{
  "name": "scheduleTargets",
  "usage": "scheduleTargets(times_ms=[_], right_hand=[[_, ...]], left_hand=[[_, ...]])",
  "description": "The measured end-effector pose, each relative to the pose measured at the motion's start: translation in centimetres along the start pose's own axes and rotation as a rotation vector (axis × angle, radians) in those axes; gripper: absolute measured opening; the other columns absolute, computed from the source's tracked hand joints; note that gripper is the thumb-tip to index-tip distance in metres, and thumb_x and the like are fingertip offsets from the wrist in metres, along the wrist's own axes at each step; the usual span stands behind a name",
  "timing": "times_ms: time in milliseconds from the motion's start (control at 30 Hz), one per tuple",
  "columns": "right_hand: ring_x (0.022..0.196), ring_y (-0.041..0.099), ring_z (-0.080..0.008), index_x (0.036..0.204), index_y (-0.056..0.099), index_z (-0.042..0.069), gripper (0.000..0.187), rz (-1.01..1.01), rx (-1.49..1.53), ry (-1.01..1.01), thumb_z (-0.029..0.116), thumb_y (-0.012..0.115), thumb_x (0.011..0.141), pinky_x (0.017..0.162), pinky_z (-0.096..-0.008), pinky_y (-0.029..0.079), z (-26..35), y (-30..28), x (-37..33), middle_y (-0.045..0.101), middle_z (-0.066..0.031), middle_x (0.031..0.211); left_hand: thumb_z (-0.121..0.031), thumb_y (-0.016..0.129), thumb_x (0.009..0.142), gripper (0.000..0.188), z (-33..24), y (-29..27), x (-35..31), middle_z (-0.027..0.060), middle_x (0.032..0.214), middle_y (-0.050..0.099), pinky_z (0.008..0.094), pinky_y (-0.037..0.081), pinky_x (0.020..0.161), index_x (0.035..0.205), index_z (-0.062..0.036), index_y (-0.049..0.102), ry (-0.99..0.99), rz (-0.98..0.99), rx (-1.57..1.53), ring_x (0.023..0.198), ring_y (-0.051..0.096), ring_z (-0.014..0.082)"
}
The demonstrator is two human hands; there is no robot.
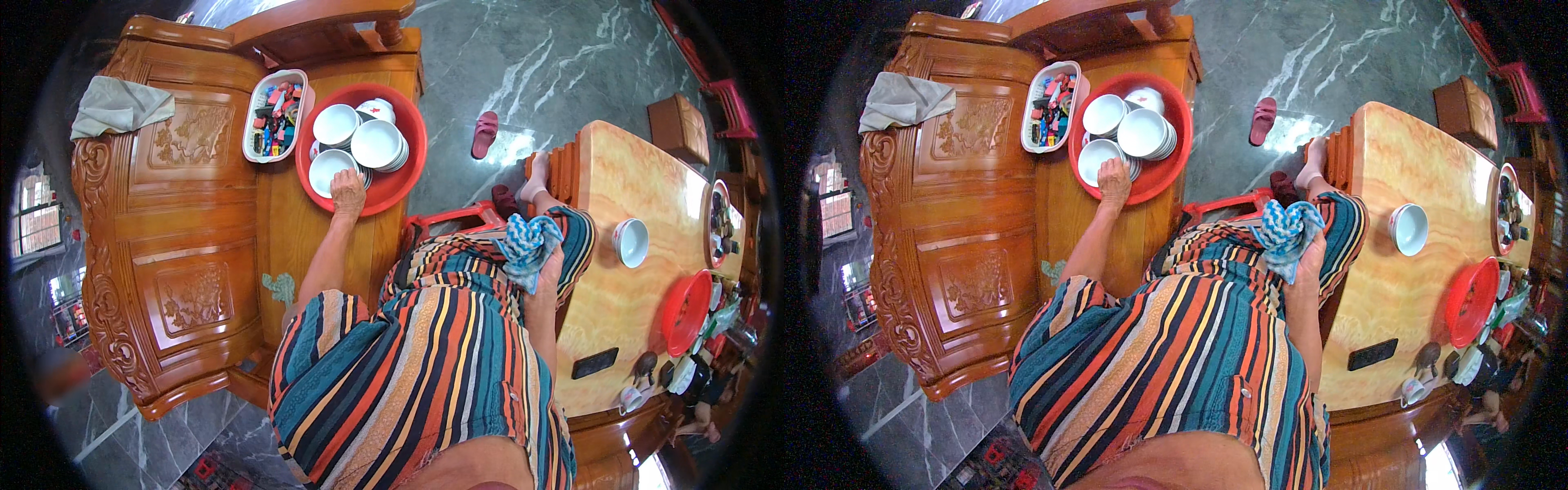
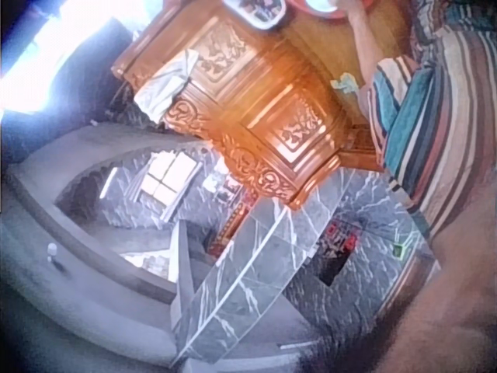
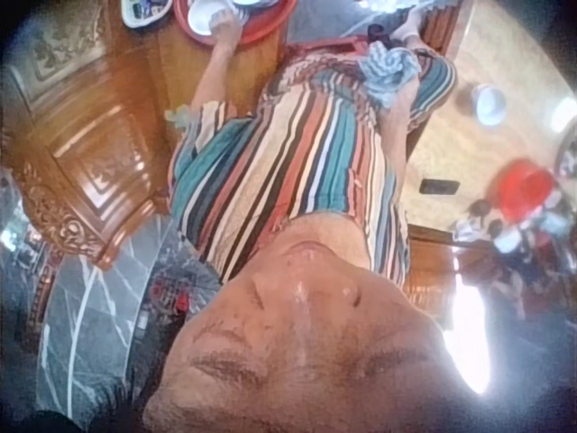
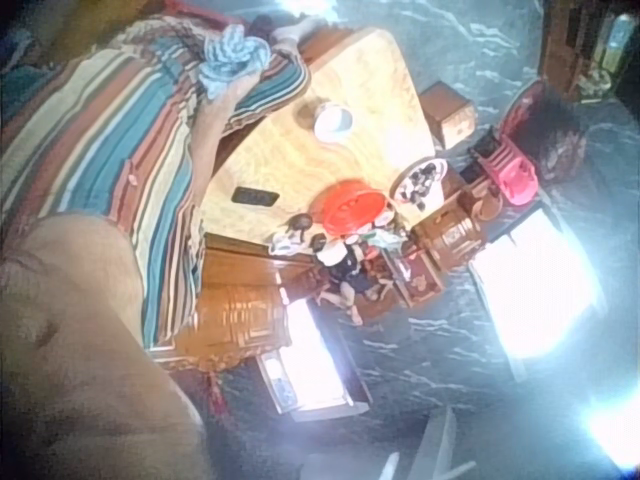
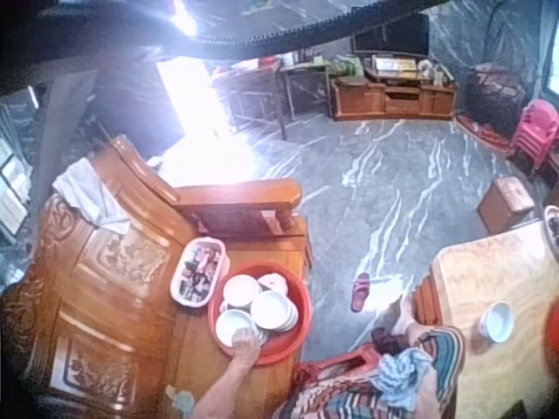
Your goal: The person dries small white bowls with a blue cloth, wiping the inside and outside surfaces. They place each dried bowl into a red plastic basin on the table. The person repeats this process for multiple bowls.
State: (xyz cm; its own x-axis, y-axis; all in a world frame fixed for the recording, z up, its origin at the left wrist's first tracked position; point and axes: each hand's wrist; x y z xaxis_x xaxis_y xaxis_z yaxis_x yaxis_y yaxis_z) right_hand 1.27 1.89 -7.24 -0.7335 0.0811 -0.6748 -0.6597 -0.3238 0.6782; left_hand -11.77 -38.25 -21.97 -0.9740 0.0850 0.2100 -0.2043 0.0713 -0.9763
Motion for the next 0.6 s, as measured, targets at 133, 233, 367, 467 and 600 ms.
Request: scheduleTargets(times_ms=[133,233,367,467,600], right_hand=[[0.093,0.063,-0.0289,0.103,0.063,0.007,0.033,0.121,0.036,-0.077,0.033,0.045,0.093,0.081,-0.0450,0.054,1.3,-0.7,-1.4,0.065,-0.0118,0.105],[0.095,0.062,-0.0362,0.103,0.062,0.005,0.036,0.222,0.126,-0.229,0.035,0.046,0.091,0.079,-0.0494,0.053,3.8,0.0,-4.4,0.064,-0.0162,0.108],[0.093,0.062,-0.0312,0.111,0.058,0.004,0.036,0.148,0.153,-0.615,0.031,0.041,0.094,0.083,-0.0491,0.053,9.1,-1.1,-8.2,0.063,-0.0146,0.110],[0.109,0.055,-0.0288,0.115,0.057,0.005,0.038,0.497,0.286,-0.738,0.034,0.041,0.095,0.104,-0.0485,0.034,12.8,-4.0,-9.6,0.061,-0.0137,0.116],[0.104,0.055,-0.0278,0.104,0.056,0.006,0.030,0.186,0.434,-0.763,0.031,0.044,0.094,0.103,-0.0485,0.036,11.1,-6.8,-9.8,0.061,-0.0115,0.106]], left_hand=[[-0.025,0.066,0.078,0.031,-2.7,-3.2,0.4,0.0158,0.094,0.055,0.0425,0.042,0.075,0.096,-0.0025,0.053,-0.034,-0.156,0.055,0.087,0.053,0.0318],[-0.016,0.067,0.076,0.033,-6.1,-5.7,0.4,0.0169,0.100,0.054,0.0443,0.042,0.080,0.101,-0.0010,0.051,0.030,-0.264,-0.136,0.092,0.052,0.0338],[-0.005,0.062,0.077,0.018,-12.9,-6.5,2.3,0.0152,0.089,0.056,0.0431,0.045,0.074,0.093,-0.0022,0.054,0.206,-0.168,-0.537,0.083,0.055,0.0340],[-0.002,0.060,0.079,0.006,-19.5,-8.0,2.6,0.0127,0.078,0.057,0.0391,0.047,0.065,0.084,-0.0027,0.055,0.263,-0.067,-0.775,0.071,0.057,0.0294],[-0.005,0.060,0.081,0.003,-29.6,-11.3,5.2,0.0121,0.072,0.059,0.0344,0.047,0.059,0.081,-0.0017,0.058,0.436,0.084,-1.037,0.063,0.059,0.0248]])
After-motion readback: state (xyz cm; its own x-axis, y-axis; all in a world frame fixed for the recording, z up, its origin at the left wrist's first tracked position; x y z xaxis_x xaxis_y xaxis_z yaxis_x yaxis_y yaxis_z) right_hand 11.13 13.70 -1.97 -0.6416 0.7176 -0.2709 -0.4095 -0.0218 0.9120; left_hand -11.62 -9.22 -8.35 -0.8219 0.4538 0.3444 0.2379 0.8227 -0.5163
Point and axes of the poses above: each hand's wrist, its own x-axis towards the middle knuckle, its own y-axis out of the palm, z = x × y
